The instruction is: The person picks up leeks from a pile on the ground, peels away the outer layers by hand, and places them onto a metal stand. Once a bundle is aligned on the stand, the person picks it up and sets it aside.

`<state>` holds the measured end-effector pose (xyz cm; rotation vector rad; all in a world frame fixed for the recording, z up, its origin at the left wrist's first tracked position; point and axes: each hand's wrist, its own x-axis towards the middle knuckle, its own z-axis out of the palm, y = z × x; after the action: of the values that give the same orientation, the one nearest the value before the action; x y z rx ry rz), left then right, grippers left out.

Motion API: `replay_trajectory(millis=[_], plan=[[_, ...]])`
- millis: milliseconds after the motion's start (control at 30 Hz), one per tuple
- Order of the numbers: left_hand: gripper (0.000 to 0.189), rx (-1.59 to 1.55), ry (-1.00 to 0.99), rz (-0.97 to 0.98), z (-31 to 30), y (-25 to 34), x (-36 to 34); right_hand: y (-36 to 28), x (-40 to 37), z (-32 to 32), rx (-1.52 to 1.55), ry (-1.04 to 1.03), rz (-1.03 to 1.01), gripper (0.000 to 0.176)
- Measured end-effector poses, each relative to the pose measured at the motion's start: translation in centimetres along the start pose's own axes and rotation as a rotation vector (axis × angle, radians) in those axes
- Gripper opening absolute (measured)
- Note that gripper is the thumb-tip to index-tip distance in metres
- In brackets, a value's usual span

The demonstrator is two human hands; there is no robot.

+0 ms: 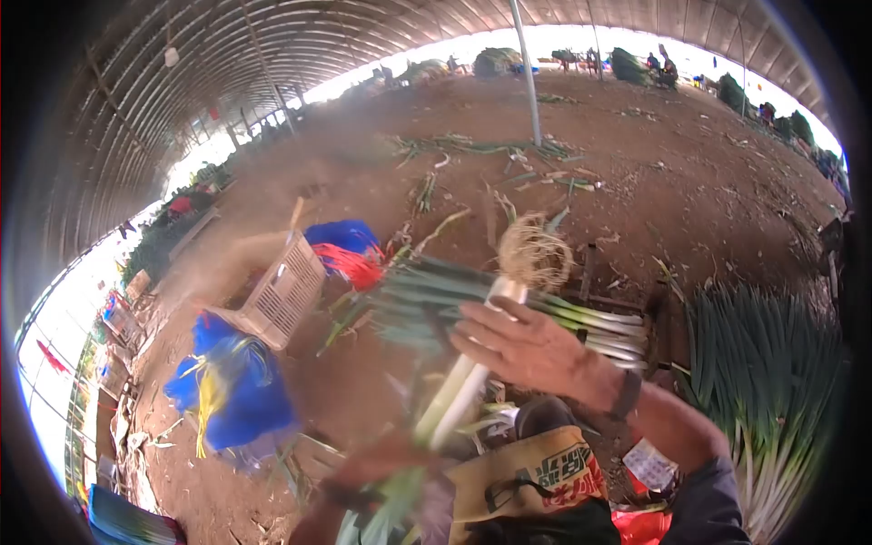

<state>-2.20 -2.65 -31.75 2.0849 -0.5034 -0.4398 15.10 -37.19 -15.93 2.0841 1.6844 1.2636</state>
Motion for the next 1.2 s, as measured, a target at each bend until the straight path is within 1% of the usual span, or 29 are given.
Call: replay_trajectory(millis=[100, 200, 300, 400, 433, 467, 500, 567, 700, 733, 800, 900, 1033, 1100, 1133, 1200], plan=[[0.051, 0.104, -0.084, 0.012, -0.1, 1.0, 1.6, 0.8, -2.4, 2.7, -0.052, -0.344, -0.054, 0.022], [0.054, 0.149, -0.104, -0.016, -0.5, 1.7, 2.2, 0.8, -3.7, 1.8, 0.098, -0.304, -0.001, 0.012], [0.056, 0.134, -0.044, -0.152, -1.1, 3.4, 2.3, 0.5, -3.9, 0.7, 0.286, -0.276, 0.092, 0.007], [0.058, 0.110, 0.019, -0.292, -1.3, 6.3, 3.2, 0.1, -4.3, 0.8, 0.311, -0.277, 0.110, 0.006], [0.058, 0.103, 0.044, -0.331, -1.3, 7.1, 2.9, 0.0, -4.6, 1.1, 0.332, -0.311, 0.130, 0.010], [0.057, 0.177, 0.103, -0.387, -0.9, 8.4, 2.1, -0.1, -5.0, 1.3, 0.351, -0.347, 0.150, 0.013], [0.057, 0.200, 0.157, -0.342, -0.4, 7.4, 1.2, -0.2, -5.2, 1.5, 0.370, -0.385, 0.169, 0.017], [0.056, 0.240, 0.263, -0.252, 1.2, 4.4, -1.0, -0.3, -5.4, 1.1, 0.413, -0.356, 0.183, 0.018], [0.057, 0.206, 0.339, -0.302, 1.6, 5.6, -3.4, -0.5, -5.6, 1.3, 0.447, -0.335, 0.184, 0.018], [0.057, 0.263, 0.325, -0.351, 1.3, 5.9, -3.7, -0.6, -5.5, 1.3, 0.456, -0.322, 0.181, 0.018], [0.058, 0.369, 0.294, -0.457, 1.0, 6.1, -4.5, -0.7, -5.6, 1.3, 0.475, -0.374, 0.190, 0.017], [0.060, 0.539, 0.347, -0.418, 1.0, 5.4, -4.9, -0.8, -5.2, 1.1, 0.513, -0.408, 0.212, 0.016], [0.071, 0.519, 0.427, -0.307, 2.6, 4.9, -4.5, -1.0, -5.9, 1.5, 0.515, -0.410, 0.207, 0.013], [0.078, 0.443, 0.473, -0.222, 3.8, 5.6, -4.1, -1.0, -5.9, 1.5, 0.514, -0.363, 0.197, 0.013], [0.085, 0.466, 0.491, -0.205, 4.6, 5.3, -3.7, -1.1, -5.8, 1.3, 0.517, -0.341, 0.199, 0.013], [0.085, 0.630, 0.565, -0.183, 6.1, 5.9, -2.1, -1.3, -6.2, 1.4, 0.497, -0.274, 0.179, 0.012]])
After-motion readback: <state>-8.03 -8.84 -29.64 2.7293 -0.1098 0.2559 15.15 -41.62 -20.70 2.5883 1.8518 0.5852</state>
